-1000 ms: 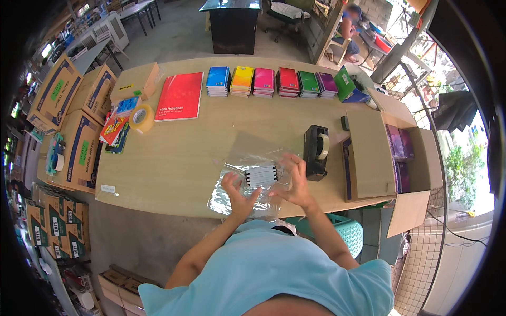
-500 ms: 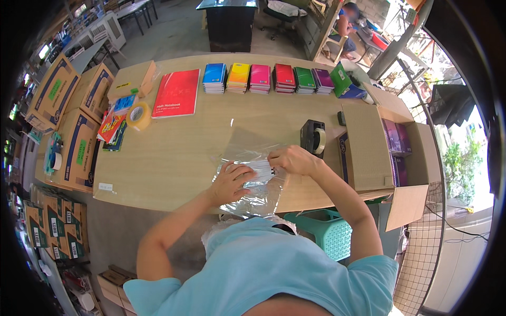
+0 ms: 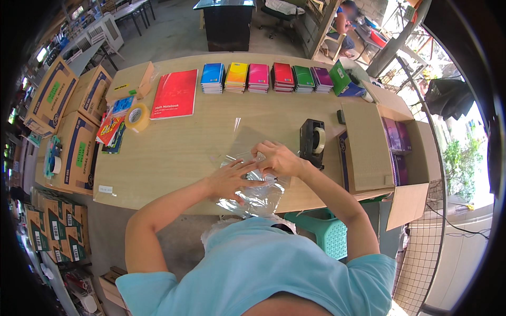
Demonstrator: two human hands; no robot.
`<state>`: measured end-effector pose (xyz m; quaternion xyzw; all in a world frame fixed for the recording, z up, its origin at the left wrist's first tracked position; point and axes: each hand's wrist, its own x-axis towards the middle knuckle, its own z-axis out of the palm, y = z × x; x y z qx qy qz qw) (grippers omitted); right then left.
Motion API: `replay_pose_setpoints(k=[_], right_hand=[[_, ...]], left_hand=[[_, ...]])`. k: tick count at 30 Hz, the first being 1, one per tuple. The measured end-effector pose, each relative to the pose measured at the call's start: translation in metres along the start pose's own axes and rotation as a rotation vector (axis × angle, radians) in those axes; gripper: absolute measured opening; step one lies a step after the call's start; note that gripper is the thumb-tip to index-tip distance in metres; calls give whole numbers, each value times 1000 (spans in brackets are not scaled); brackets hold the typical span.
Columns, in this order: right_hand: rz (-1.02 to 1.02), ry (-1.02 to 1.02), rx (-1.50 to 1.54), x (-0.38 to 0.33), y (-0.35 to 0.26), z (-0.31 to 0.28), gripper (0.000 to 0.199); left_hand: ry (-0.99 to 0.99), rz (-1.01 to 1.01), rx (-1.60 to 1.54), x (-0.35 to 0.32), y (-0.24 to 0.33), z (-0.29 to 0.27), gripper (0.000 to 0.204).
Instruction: The person places notebooks into plastic sleeves, uses a tape dispenser to seal the sleeves, and then places the packaged notebooks into a cardboard box.
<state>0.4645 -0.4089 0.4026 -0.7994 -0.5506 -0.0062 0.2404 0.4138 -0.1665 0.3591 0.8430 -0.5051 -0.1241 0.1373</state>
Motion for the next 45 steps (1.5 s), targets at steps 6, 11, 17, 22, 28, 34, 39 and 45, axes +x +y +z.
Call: replay_pose_setpoints(k=[6, 11, 17, 22, 28, 34, 39, 45], right_hand=[[23, 85, 193, -15, 15, 42, 34], [487, 325, 790, -41, 18, 79, 85], [471, 309, 766, -43, 20, 80, 87], [520, 448, 860, -45, 26, 97, 86], [582, 722, 903, -40, 8, 65, 61], [750, 477, 897, -40, 21, 73, 36], [657, 627, 1118, -34, -5, 64, 35], [870, 570, 1174, -38, 12, 73, 50]], left_hand=[[61, -9, 11, 5, 0, 13, 82], [713, -137, -112, 16, 28, 52, 45], [994, -310, -322, 10, 41, 21, 34], [939, -317, -296, 29, 29, 55, 26], [1018, -390, -631, 45, 37, 65, 21], [1112, -449, -1095, 57, 35, 64, 56], [1019, -487, -1168, 51, 23, 70, 76], [1035, -506, -1283, 57, 22, 78, 78]])
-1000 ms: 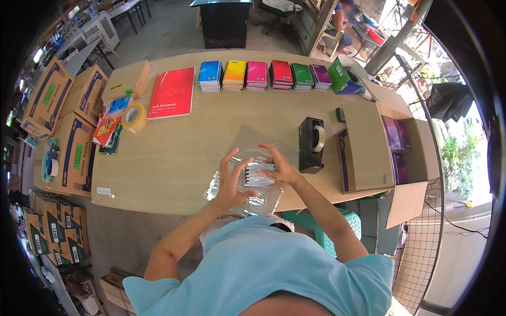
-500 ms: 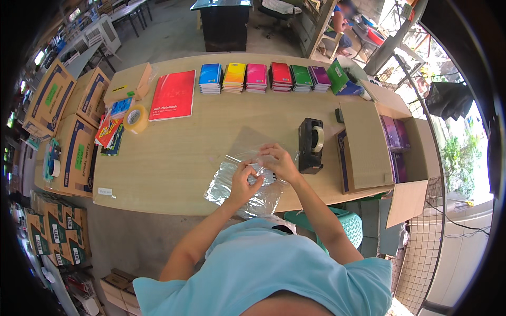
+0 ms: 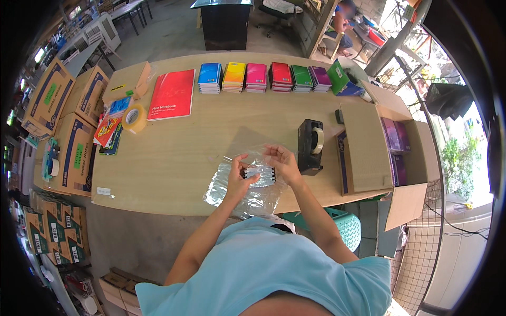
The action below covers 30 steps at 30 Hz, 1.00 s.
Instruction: The person places notebooks into plastic sleeves, uses a tape dispenser to seal the sleeves, and then places the packaged notebooks into a cardboard box.
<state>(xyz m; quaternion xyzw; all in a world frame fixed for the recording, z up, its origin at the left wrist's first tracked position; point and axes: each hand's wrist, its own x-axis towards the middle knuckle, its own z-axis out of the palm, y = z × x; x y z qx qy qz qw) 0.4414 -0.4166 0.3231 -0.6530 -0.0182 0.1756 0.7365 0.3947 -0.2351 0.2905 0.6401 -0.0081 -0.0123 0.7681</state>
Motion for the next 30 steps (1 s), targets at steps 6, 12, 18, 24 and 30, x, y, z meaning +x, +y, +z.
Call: replay_pose_setpoints(k=[6, 12, 18, 24, 30], right_hand=[[-365, -12, -404, -15, -5, 13, 26], [-581, 63, -355, -48, 20, 18, 20], [-731, 134, -713, -71, 18, 7, 21], [42, 961, -327, -67, 18, -125, 24], [-79, 880, -450, -58, 28, -126, 25]], left_hand=[[34, 18, -50, 3, 3, 6, 54], [123, 130, 154, -3, 1, 9, 21], [168, 191, 187, -6, -3, 16, 15], [197, 213, 142, -8, -8, 20, 15], [206, 202, 196, -12, -2, 20, 16]])
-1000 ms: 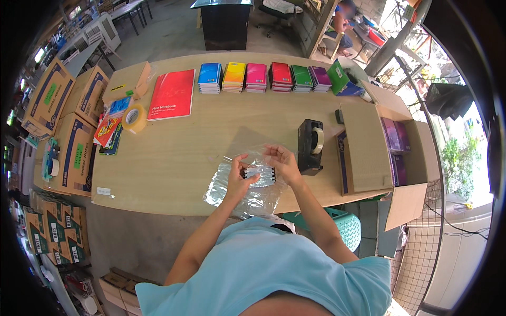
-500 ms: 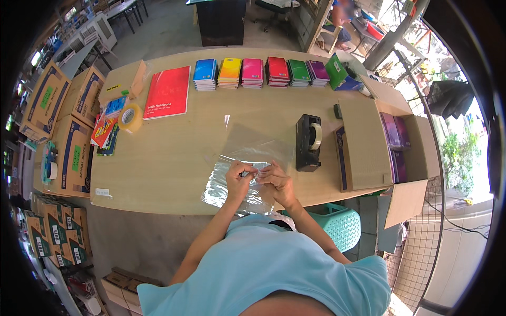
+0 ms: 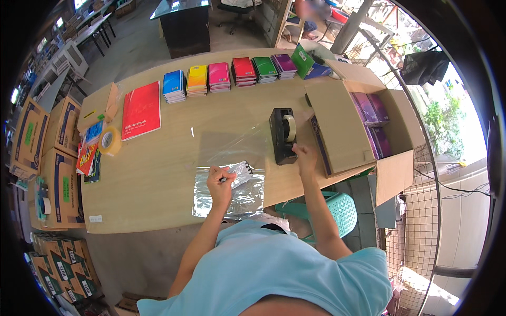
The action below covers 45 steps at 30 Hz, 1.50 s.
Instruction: The person places notebooks into plastic sleeves, uses a tape dispenser to seal the sleeves, and then places the packaged notebooks into a cardboard box.
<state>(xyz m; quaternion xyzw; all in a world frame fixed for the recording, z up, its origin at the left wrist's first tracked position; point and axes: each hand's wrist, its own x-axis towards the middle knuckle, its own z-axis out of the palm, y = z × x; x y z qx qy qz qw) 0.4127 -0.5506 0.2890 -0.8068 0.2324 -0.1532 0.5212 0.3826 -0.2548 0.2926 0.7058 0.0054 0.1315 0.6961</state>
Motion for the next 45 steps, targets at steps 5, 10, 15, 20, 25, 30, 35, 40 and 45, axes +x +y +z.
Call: replay_pose_setpoints(k=[5, 10, 15, 20, 25, 30, 35, 40, 45], right_hand=[[515, 81, 692, -47, 48, 23, 20], [787, -140, 1157, -88, 100, 47, 12], [301, -344, 634, -127, -94, 46, 20], [-12, -390, -81, -139, -89, 72, 36], [216, -378, 53, -153, -72, 76, 35], [123, -340, -52, -154, -74, 76, 36], [464, -483, 492, -155, -63, 80, 45], [111, -379, 96, -134, -21, 103, 45], [-79, -563, -412, -106, 4, 80, 73]], left_hand=[[2, 60, 7, 0, -4, -2, 17], [6, 70, -18, -4, 1, 6, 18], [-6, 103, 59, -10, 7, -1, 17], [-17, 137, 73, -13, 7, 2, 17], [-32, -18, -22, -9, 5, -1, 35], [-200, -87, -23, 7, 15, -10, 67], [-205, -63, 58, 17, 11, -14, 70], [-561, -104, -228, 38, 16, -39, 94], [-570, 114, 194, 31, 32, -35, 98]])
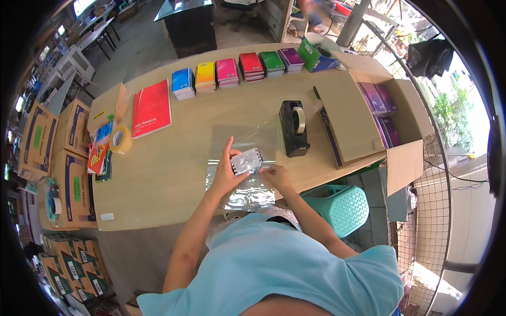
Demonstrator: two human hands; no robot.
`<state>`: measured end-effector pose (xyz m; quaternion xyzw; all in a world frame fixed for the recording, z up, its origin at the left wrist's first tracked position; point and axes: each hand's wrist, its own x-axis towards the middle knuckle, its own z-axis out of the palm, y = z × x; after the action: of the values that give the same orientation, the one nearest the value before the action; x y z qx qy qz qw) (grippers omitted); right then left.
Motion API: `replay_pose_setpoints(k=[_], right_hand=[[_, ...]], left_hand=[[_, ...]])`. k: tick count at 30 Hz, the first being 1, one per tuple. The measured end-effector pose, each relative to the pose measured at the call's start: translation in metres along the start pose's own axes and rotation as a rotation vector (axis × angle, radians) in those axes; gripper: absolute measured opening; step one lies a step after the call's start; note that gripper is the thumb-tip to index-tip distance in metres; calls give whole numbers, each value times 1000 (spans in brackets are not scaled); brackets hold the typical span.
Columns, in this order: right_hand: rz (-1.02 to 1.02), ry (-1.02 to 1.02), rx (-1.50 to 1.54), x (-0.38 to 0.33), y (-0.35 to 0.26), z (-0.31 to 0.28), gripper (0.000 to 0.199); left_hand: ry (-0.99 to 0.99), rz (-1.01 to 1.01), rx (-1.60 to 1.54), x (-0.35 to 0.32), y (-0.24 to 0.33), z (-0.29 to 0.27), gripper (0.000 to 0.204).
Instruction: The person places notebooks into plastic sleeves, uses a tape dispenser to seal the sleeves, and then places the packaged notebooks into a cardboard box.
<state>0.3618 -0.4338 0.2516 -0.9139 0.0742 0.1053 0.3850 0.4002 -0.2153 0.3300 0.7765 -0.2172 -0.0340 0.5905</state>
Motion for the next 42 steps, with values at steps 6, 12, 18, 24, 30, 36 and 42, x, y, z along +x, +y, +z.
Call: replay_pose_setpoints(k=[6, 12, 18, 24, 30, 36, 42], right_hand=[[213, -491, 1386, -32, -30, -55, 75], [-462, 181, 528, -123, -103, -262, 71], [-171, 930, -45, -139, -28, -451, 69], [-4, 308, -150, -92, 128, -529, 63], [536, -175, -496, -17, 111, -506, 77], [136, -54, -640, -7, 160, -511, 77], [-42, 534, -508, -11, -28, -493, 82]], left_hand=[[-261, 581, 272, -19, 28, 31, 76], [9, 54, 751, -19, -46, -37, 95], [-98, -251, 911, -38, -60, 31, 100], [12, -402, 886, -38, -65, 51, 101], [-28, -470, 909, -29, -63, 51, 104], [-36, -382, 811, -31, -55, 41, 97], [-125, -462, 952, -15, -45, 31, 95]])
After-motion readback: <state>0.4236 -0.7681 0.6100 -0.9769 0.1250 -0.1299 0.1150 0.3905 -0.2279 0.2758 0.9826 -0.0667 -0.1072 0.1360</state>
